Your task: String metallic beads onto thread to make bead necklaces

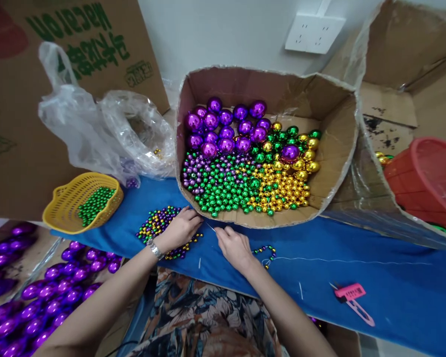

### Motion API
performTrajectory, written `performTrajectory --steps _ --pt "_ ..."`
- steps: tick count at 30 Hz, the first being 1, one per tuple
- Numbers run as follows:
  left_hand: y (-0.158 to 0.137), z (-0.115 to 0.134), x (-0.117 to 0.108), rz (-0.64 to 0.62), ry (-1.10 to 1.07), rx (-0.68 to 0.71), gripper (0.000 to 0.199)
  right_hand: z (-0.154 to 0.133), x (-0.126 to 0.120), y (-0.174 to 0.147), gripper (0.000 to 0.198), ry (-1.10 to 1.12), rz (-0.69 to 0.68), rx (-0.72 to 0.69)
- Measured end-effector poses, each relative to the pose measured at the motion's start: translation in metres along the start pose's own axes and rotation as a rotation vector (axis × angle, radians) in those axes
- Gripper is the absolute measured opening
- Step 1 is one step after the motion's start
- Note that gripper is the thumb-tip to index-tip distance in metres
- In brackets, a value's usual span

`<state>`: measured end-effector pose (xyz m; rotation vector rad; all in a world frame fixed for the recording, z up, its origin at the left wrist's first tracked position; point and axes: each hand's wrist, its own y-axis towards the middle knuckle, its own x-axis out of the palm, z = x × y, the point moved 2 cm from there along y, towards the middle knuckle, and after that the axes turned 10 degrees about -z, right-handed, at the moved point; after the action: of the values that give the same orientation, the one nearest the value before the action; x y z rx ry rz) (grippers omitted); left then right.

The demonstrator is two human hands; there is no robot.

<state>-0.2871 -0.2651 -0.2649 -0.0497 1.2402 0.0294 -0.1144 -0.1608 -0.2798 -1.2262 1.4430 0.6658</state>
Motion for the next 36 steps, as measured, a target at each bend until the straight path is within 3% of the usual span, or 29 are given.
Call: performTrajectory --steps 6,12,14,17,20,29,36 --pt "-0.034 0.010 -0.007 -0.020 -0.017 0.070 0.021 -0.008 0.002 -0.008 0.033 -0.047 -0.065 -0.064" --pt "-0.068 0.017 0.003 0.273 -0.061 -0.060 0.026 -0.019 0.006 -0.012 0.036 -0.033 -0.116 -0.096" --pt "-0.075 0.026 0.009 0.285 -0.023 -0.101 0.034 -0.023 0.008 -0.012 0.037 -0.026 -0.120 -0.097" --pt "-0.079 0.039 0.020 0.172 0.099 -0.104 0.046 -0.026 0.010 -0.012 0.038 -0.022 -0.127 -0.100" --pt "-0.079 0.043 0.025 0.112 0.168 -0.104 0.046 -0.027 0.008 -0.012 0.038 -0.021 -0.137 -0.104" --pt "-0.089 0.032 0.022 0.256 0.174 -0.181 0.022 -0.031 0.006 -0.017 0.038 -0.024 -0.140 -0.110" --pt "-0.082 0.038 0.022 0.327 0.071 -0.171 0.018 -0.017 0.006 -0.027 0.036 0.047 -0.054 -0.177"
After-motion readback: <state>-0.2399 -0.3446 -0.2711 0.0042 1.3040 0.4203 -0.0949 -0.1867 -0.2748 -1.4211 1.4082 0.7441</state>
